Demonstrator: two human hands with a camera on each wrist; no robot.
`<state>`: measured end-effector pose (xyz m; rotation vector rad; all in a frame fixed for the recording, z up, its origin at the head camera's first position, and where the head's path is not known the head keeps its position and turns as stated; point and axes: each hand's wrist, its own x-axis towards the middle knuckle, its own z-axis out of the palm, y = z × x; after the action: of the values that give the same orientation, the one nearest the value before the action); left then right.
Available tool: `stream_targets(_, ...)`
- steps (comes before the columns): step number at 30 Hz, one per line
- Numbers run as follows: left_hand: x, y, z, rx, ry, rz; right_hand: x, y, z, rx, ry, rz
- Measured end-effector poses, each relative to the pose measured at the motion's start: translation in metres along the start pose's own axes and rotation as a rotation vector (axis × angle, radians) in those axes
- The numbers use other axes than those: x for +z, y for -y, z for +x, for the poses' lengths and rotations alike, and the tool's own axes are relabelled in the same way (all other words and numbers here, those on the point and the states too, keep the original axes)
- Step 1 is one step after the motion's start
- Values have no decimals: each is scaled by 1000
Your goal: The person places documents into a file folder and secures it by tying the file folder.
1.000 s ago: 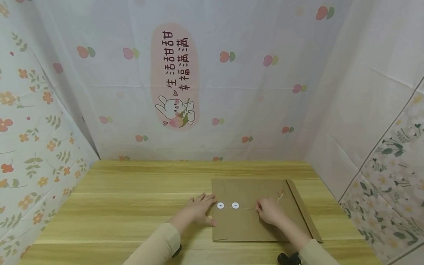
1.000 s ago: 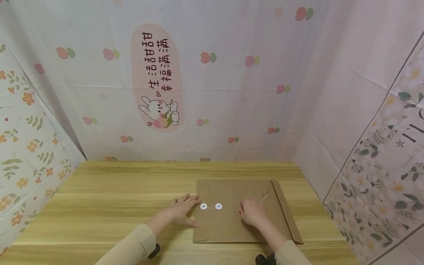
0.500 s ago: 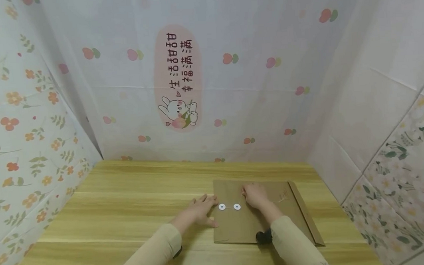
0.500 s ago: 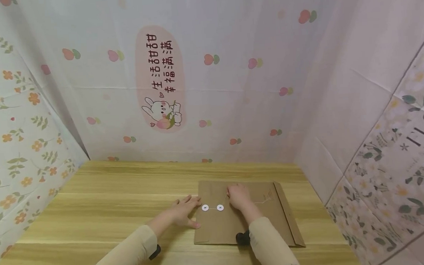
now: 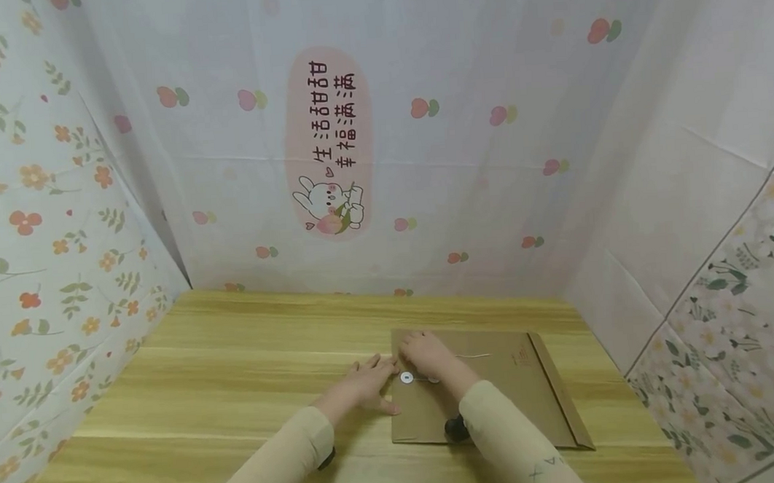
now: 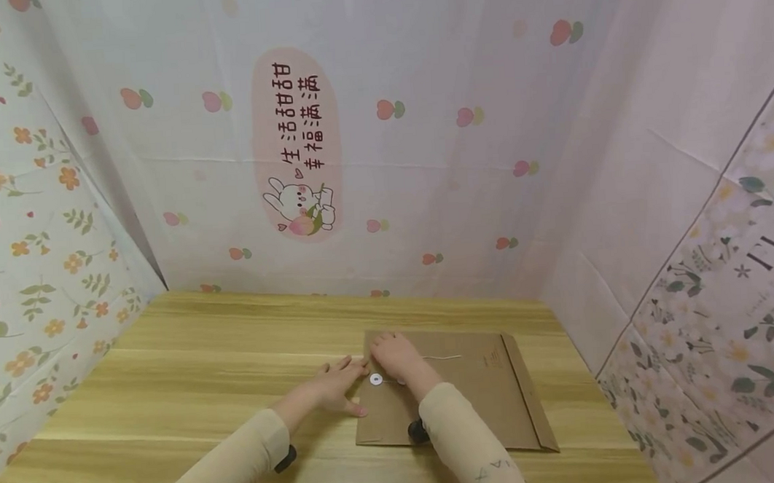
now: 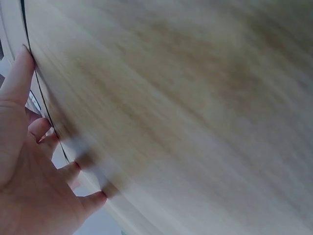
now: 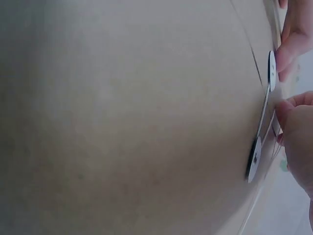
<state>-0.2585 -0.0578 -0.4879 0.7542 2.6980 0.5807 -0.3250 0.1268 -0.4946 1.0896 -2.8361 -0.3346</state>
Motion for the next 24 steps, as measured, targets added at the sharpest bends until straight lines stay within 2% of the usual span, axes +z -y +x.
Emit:
stream_targets(3, -2, -2, -2, 2, 0, -9, 2, -1, -1, 9, -43, 81)
stream_targets(7, -1, -1, -1, 4, -4, -3, 4, -8, -3, 34, -112, 283)
stream_targets(10, 1, 1, 2, 4, -7, 8, 1, -16, -5, 40, -106, 412)
stream_targets(13, 3, 3, 4, 7, -12, 10, -5, -27, -10, 34, -42, 462)
stream_targets(17, 3, 3, 4, 9, -17, 7, -14, -40, -19, 57, 123, 451)
stream_targets(20, 2, 2, 3, 6, -16, 6, -18, -44, -25, 111, 249, 448)
stream_targets(24, 1, 1, 1, 7, -14, 1, -17, -45, -28, 153, 326, 468)
